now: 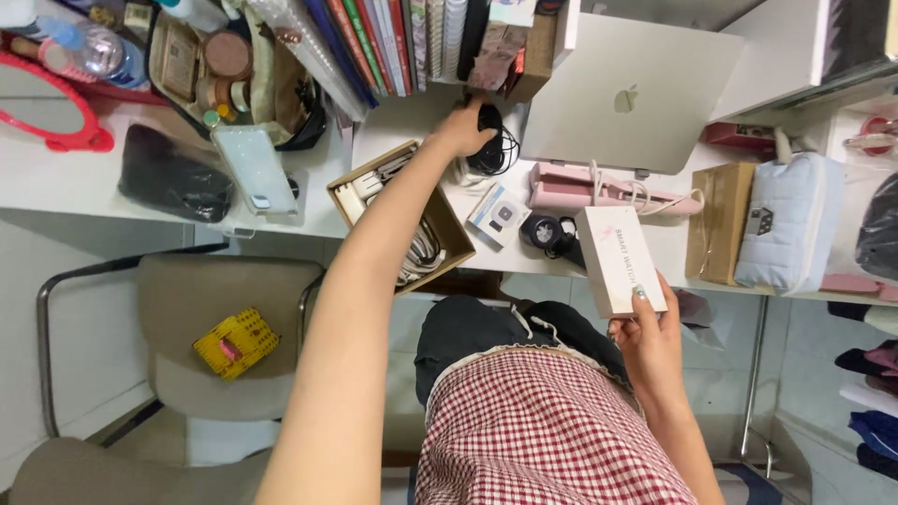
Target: The person organizes a drawer by placing a box, a black adapter, a white cable, a black mouse, and a small white box into it. They then close the drawer.
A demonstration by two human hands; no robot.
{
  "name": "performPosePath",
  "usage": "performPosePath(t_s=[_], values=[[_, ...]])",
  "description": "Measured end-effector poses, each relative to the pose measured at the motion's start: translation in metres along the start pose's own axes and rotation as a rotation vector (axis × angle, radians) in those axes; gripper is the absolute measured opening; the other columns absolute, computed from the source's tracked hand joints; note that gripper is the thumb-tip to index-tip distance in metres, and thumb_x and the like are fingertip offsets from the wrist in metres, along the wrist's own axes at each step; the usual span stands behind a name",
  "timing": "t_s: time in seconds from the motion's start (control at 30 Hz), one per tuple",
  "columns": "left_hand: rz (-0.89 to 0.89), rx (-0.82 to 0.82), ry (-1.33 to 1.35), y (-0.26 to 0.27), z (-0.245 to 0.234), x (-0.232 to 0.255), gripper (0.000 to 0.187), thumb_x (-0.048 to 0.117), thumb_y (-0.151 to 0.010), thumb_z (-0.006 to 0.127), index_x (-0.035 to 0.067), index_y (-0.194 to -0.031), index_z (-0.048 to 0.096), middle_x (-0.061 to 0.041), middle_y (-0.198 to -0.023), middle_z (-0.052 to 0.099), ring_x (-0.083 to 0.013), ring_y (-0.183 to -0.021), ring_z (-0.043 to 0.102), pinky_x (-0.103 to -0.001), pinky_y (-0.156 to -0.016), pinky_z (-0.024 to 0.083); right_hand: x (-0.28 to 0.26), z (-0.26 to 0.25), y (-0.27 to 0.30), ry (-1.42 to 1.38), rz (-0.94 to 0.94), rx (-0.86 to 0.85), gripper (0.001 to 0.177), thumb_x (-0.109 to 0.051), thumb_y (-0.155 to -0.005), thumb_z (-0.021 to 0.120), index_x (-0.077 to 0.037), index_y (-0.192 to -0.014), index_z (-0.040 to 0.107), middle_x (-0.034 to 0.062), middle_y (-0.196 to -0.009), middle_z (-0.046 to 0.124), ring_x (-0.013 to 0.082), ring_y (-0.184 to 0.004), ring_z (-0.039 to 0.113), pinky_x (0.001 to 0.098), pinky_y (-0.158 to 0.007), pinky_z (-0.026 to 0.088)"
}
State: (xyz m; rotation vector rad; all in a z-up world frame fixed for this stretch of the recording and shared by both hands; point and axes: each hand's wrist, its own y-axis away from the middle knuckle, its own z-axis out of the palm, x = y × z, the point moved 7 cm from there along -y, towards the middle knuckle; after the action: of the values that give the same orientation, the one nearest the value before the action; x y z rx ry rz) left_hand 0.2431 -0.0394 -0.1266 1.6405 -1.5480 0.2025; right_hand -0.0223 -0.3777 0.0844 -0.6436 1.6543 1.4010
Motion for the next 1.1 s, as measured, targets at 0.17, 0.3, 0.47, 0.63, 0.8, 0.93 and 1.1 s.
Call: performPosePath(t_s=[0.17,0.3,0.47,0.63,0.8,0.93,1.1], values=[[-0.071,0.038,-0.557,0.034,-0.043,0.017,0.078,0.071,-0.096,0.053,0.035,-0.159,0.025,-0.014,-0.133,0.061,-0.0448,-0.12,0.057,-0.051,-0.083,0.051,-0.011,0.013,-0.004,0.049,0.079,-0.062,0.057,-0.021,-0.103,0.053,-0.019,-0.157,0.034,0.0097,-0.118,0.062,0.0136,-0.062,0.052,0.0243,-0.056,0.045],[0.053,0.199,-0.559,0.08,-0.082,0.026,0.083,0.061,-0.088,0.076,0.014,-0.146,0.04,-0.019,-0.143,0.05,-0.0407,-0.11,0.062,-0.051,-0.074,0.057,-0.023,0.022,-0.006,0.099,0.099,-0.088,0.057,-0.02,-0.104,0.053,-0.018,-0.157,0.034,0.012,-0.12,0.061,0.015,-0.063,0.051,0.0255,-0.058,0.045],[0.224,0.477,-0.52,0.178,-0.095,0.024,0.025,0.021,-0.093,0.067,0.008,-0.115,0.062,-0.012,-0.11,0.063,-0.0305,-0.096,0.066,-0.042,-0.072,0.058,-0.024,0.024,-0.011,0.111,0.068,-0.125,0.056,-0.022,-0.106,0.054,-0.016,-0.158,0.034,0.0122,-0.107,0.06,0.0155,-0.063,0.056,0.0248,-0.056,0.047],[0.29,0.125,-0.613,0.209,-0.024,-0.002,0.014,0.011,-0.085,0.069,0.012,-0.098,0.074,-0.006,-0.087,0.07,-0.0279,-0.082,0.071,-0.041,-0.069,0.058,-0.033,0.035,-0.008,0.117,0.045,-0.164,0.056,-0.023,-0.108,0.056,-0.015,-0.158,0.034,0.0119,-0.088,0.058,0.0164,-0.063,0.062,0.0232,-0.054,0.05],[0.329,0.031,-0.867,0.154,0.055,-0.044,0.034,0.008,-0.075,0.08,0.014,-0.108,0.074,-0.007,-0.089,0.073,-0.0256,-0.076,0.07,-0.04,-0.062,0.054,-0.036,0.043,-0.014,0.139,0.045,-0.23,0.056,-0.023,-0.109,0.054,-0.013,-0.159,0.033,0.0117,-0.089,0.057,0.0167,-0.064,0.063,0.0237,-0.054,0.05],[0.291,-0.048,-0.965,0.129,0.077,-0.056,0.019,0.001,-0.075,0.076,0.012,-0.09,0.075,-0.006,-0.077,0.071,-0.0255,-0.07,0.069,-0.043,-0.056,0.053,-0.038,0.04,-0.016,0.13,0.045,-0.23,0.055,-0.022,-0.108,0.055,-0.015,-0.158,0.034,0.0112,-0.089,0.056,0.0164,-0.065,0.063,0.0234,-0.055,0.048],[0.358,-0.163,-1.156,0.108,0.101,-0.082,0.009,0.004,-0.079,0.074,0.012,-0.082,0.075,-0.008,-0.076,0.071,-0.027,-0.073,0.065,-0.045,-0.066,0.053,-0.035,0.029,-0.021,0.126,0.04,-0.218,0.053,-0.023,-0.109,0.054,-0.015,-0.158,0.034,0.0112,-0.09,0.056,0.0165,-0.066,0.062,0.0239,-0.055,0.048]])
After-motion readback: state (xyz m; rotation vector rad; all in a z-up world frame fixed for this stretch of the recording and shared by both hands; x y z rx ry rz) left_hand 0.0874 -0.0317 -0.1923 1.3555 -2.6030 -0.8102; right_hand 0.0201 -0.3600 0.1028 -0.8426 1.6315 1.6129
